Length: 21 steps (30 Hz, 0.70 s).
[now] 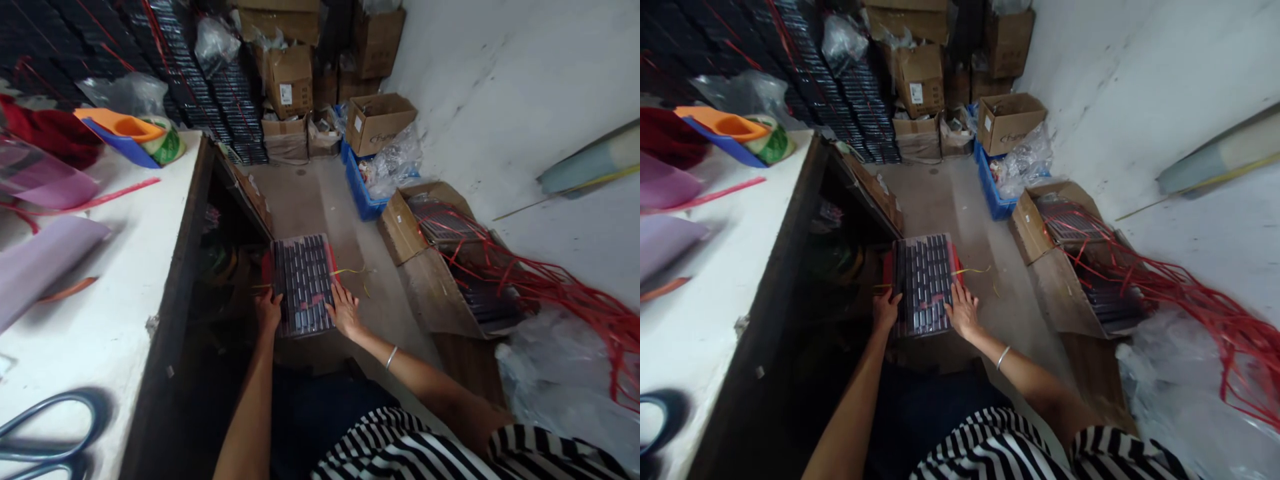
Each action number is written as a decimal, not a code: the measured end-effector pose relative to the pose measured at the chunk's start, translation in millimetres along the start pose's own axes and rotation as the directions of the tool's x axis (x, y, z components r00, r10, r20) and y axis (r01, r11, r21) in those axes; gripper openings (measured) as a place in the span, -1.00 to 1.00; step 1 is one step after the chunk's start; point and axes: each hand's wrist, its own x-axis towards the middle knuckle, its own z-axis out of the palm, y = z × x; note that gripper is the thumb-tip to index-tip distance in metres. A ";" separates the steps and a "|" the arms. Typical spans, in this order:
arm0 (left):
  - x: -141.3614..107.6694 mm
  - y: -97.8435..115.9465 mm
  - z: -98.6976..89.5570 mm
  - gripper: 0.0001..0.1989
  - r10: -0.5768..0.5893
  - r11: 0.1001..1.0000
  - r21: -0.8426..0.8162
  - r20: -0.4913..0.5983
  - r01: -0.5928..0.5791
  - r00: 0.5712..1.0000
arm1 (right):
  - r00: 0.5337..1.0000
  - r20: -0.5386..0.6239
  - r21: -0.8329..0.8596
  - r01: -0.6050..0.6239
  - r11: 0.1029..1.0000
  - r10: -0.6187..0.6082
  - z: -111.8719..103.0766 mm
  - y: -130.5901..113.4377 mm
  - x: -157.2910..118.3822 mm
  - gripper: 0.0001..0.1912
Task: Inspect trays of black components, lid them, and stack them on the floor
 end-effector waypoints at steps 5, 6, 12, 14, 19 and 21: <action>-8.2 5.7 -3.9 -0.64 -0.030 0.999 -0.012 0.002 0.030 1.000 | 1.000 -0.011 0.021 0.009 1.000 -0.009 -1.4 1.0 0.3 -0.40; -9.4 7.9 -5.4 -0.64 -0.034 0.999 -0.020 0.009 0.034 0.999 | 1.000 -0.018 0.028 0.008 1.000 -0.007 -1.4 1.4 1.1 -0.41; -27.3 31.7 -33.0 -0.64 -0.031 0.992 -0.123 0.061 0.038 0.998 | 0.992 -0.128 0.102 0.025 0.994 -0.012 -10.4 -3.2 -0.3 -0.41; -53.3 37.3 -53.8 -0.65 -0.037 0.983 -0.177 0.043 0.044 0.998 | 0.979 -0.189 0.164 0.107 0.981 -0.075 -16.4 -18.4 -8.9 -0.42; -163.7 31.6 -109.5 -0.69 -0.083 0.931 -0.362 -0.065 0.054 0.994 | 0.779 -0.256 0.493 0.614 0.616 -0.572 -31.2 -87.8 -38.2 -0.56; -220.9 25.2 -134.2 -0.70 -0.108 0.901 -0.432 -0.109 0.051 0.988 | 0.606 -0.237 0.625 0.693 0.358 -0.759 -42.2 -123.6 -56.7 -0.64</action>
